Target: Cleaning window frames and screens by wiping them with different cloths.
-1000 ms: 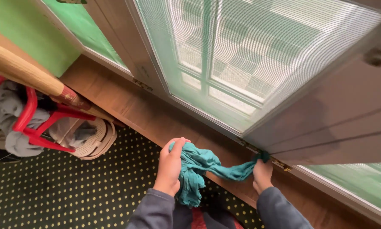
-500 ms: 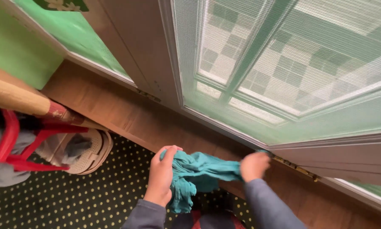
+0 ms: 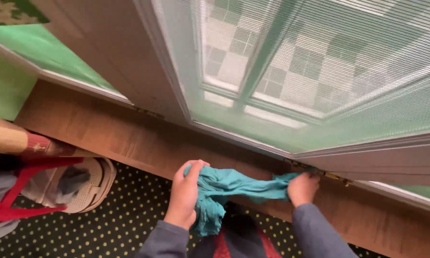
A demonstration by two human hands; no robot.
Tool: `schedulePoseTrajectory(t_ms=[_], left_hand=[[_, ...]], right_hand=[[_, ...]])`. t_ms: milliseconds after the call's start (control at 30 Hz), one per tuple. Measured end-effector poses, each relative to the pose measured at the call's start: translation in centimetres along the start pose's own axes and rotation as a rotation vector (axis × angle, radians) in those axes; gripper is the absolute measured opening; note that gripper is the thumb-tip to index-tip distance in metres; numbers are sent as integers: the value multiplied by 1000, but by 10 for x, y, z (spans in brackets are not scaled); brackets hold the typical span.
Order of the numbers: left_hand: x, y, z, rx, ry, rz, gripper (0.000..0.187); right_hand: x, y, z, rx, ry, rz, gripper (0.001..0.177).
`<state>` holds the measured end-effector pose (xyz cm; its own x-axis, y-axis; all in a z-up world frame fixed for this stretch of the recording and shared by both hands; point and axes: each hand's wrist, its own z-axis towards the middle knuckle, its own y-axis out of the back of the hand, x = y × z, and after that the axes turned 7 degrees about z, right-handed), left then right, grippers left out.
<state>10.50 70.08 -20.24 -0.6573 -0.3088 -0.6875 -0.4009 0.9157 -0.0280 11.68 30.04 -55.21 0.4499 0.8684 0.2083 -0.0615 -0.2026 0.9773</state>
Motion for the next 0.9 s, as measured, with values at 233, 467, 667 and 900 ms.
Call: schedulePoseTrajectory(t_ms=[233,467,667,900], left_hand=[[11,-28,4,-50,11,0,19],[22,-58,4,37,-26,76,20],[5,-67,18,140,30,209,20],[-19,-67,38,206,-13,311,16]], right_hand=[[52,14,-43,-93,303,-171,72],[21,78,-43,248,17,206,37],[28,111,-46,164,-14,189,56],[43,118,-56,207,-3,57,47]])
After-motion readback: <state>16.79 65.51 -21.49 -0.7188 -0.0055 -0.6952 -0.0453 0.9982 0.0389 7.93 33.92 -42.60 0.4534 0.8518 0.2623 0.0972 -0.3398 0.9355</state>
